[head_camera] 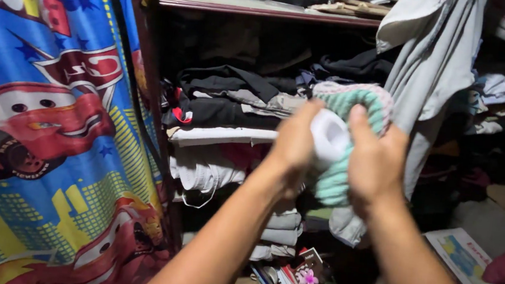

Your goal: Wiping a lightbulb and a record book with a cleaning cloth.

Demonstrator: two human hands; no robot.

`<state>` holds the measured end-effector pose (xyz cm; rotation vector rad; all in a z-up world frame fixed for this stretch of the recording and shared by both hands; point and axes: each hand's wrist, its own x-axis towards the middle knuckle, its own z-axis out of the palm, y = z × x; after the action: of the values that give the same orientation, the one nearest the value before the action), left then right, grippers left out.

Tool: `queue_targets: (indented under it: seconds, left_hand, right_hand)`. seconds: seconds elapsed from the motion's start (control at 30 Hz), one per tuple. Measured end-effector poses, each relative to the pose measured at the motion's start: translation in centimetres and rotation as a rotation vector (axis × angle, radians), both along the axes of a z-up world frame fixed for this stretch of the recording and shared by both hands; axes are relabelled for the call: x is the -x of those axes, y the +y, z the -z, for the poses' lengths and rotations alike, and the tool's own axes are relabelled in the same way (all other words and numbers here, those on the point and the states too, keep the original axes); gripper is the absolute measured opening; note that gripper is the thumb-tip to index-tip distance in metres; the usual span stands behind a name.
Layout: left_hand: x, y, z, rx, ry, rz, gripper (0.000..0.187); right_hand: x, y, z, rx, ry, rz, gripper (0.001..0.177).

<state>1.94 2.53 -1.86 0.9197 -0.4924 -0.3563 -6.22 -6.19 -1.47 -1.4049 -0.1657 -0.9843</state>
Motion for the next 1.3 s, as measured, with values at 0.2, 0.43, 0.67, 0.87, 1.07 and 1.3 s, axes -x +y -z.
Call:
queue_targets:
  seconds: [0.2,0.43,0.67,0.87,1.07,1.3]
  left_hand:
    - [-2.1,0.0,-0.6,0.085,0.107,-0.283,0.041]
    - [-0.5,2.3,0.3,0.071,0.253,-0.384,0.046]
    - [1.2,2.0,0.8,-0.258,0.166,-0.142,0.039]
    - [0.5,0.1,1.0,0.035,0.234,-0.272,0.039]
    - [4.0,-0.5,2.8,-0.157,0.028,-0.094,0.035]
    - [4.4,-0.4,0.2,-0.019,0.222,-0.476,0.034]
  right_hand:
    - [2.9,4.6,-0.2,0.188,0.037,0.212,0.024]
    - [2.4,5.9,1.0,0.106,-0.015,-0.014,0.027]
    - [1.3,3.0,2.0,-0.073,0.078,-0.017,0.028]
    - [4.9,4.7,2.7,0.061,-0.046,-0.010,0.027]
    - [3.3,-1.1,3.2,-0.152,0.015,-0.119,0.025]
    - [7.8,2.6,3.0,-0.135,-0.040,-0.112,0.026]
